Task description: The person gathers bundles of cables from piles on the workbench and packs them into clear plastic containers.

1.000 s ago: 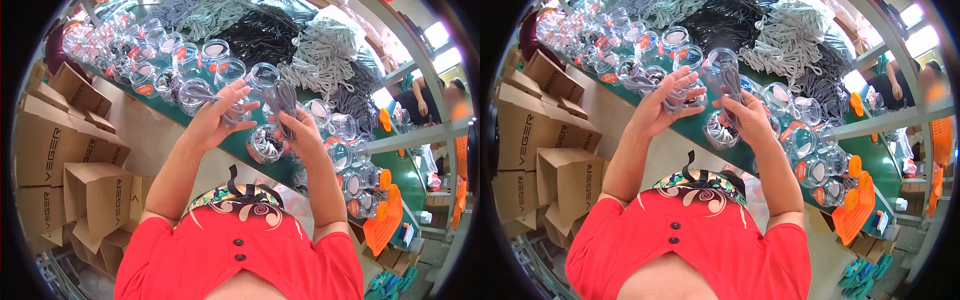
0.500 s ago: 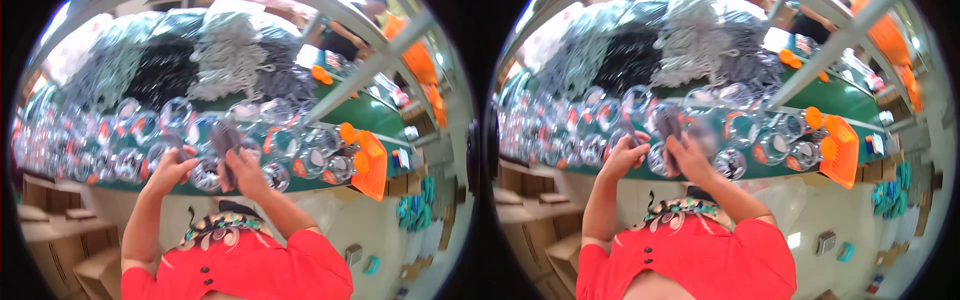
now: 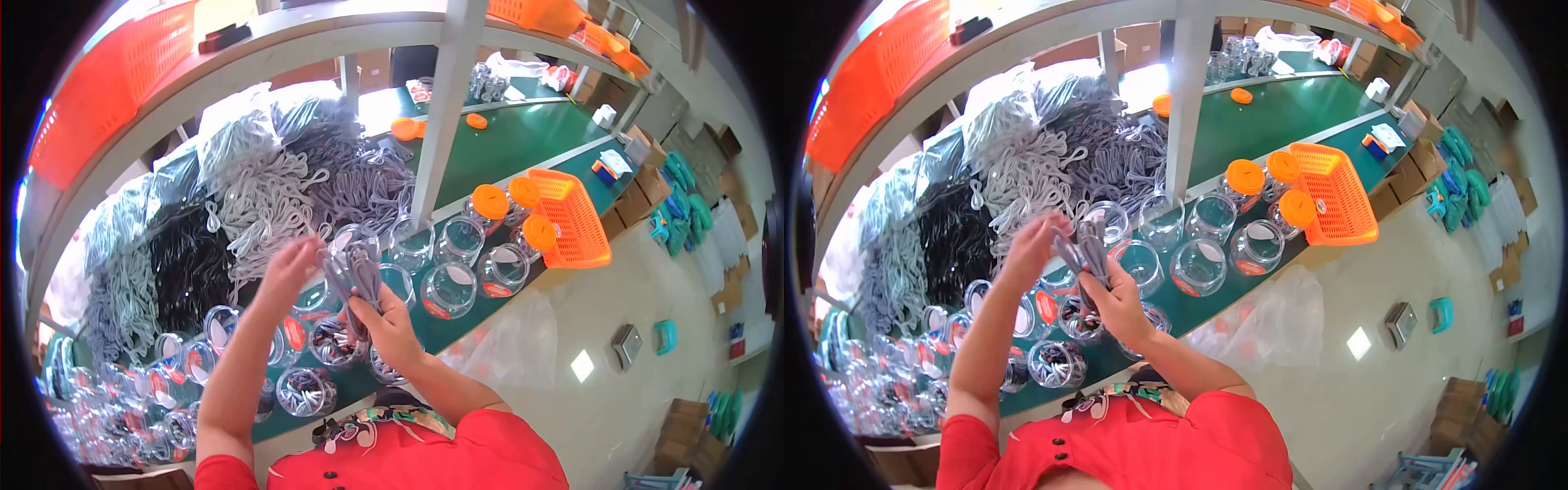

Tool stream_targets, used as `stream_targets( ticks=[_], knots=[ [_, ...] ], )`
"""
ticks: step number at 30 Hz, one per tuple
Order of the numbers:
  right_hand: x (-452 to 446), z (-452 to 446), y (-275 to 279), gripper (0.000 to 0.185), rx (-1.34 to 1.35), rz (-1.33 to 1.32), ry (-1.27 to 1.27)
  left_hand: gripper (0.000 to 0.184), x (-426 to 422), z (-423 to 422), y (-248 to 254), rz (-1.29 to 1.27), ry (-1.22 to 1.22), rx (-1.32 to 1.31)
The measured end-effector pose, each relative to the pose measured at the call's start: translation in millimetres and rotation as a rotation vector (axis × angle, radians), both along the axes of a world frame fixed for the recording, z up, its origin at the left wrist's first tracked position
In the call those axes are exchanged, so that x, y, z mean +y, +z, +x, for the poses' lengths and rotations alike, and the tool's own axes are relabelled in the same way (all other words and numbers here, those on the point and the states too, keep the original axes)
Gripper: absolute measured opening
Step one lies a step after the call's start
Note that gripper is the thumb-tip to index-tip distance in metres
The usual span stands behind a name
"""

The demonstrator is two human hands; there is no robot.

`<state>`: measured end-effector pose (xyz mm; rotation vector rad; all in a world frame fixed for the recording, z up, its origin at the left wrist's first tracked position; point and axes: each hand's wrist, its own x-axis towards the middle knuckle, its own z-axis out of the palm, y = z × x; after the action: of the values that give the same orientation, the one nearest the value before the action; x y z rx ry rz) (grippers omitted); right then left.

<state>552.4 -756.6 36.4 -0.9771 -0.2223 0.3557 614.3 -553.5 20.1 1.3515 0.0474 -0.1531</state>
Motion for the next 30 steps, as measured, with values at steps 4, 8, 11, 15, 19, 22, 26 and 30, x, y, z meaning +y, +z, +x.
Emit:
stream_targets(
  ticks=[4, 8, 11, 15, 19, 22, 26, 30],
  knots=[
    [32, -1, -33, 0.02, -0.075, -0.182, -0.192, 0.048, -39, -83, -2, -0.524, -0.047, 0.056],
    [50, -18, -25, 0.035, -0.884, -0.717, -0.269, 0.038, -36, -127, 6, -0.346, 0.144, -0.031],
    [54, -34, -20, 0.048, -0.977, -0.958, -0.092, 0.033, -26, -164, 20, -0.35, 0.262, 0.133],
    [57, -51, -28, 0.061, -0.946, -0.956, 0.224, 0.031, -11, -211, 11, -0.392, 0.252, 0.219],
    [59, -42, -16, 0.064, -0.291, -0.341, 0.95, 0.029, -9, -249, 2, -0.478, 0.23, 0.268],
    [67, -38, -10, 0.066, 0.278, 0.036, 0.956, 0.028, -10, -258, -2, -0.512, 0.234, 0.24],
    [86, -36, -6, 0.06, -0.434, -0.39, 1.011, 0.038, -14, -261, 2, -0.584, 0.247, 0.315],
    [103, -20, -1, 0.058, -0.496, -0.436, 1.294, 0.052, -16, -261, 2, -0.831, 0.26, 0.351]
  ],
)
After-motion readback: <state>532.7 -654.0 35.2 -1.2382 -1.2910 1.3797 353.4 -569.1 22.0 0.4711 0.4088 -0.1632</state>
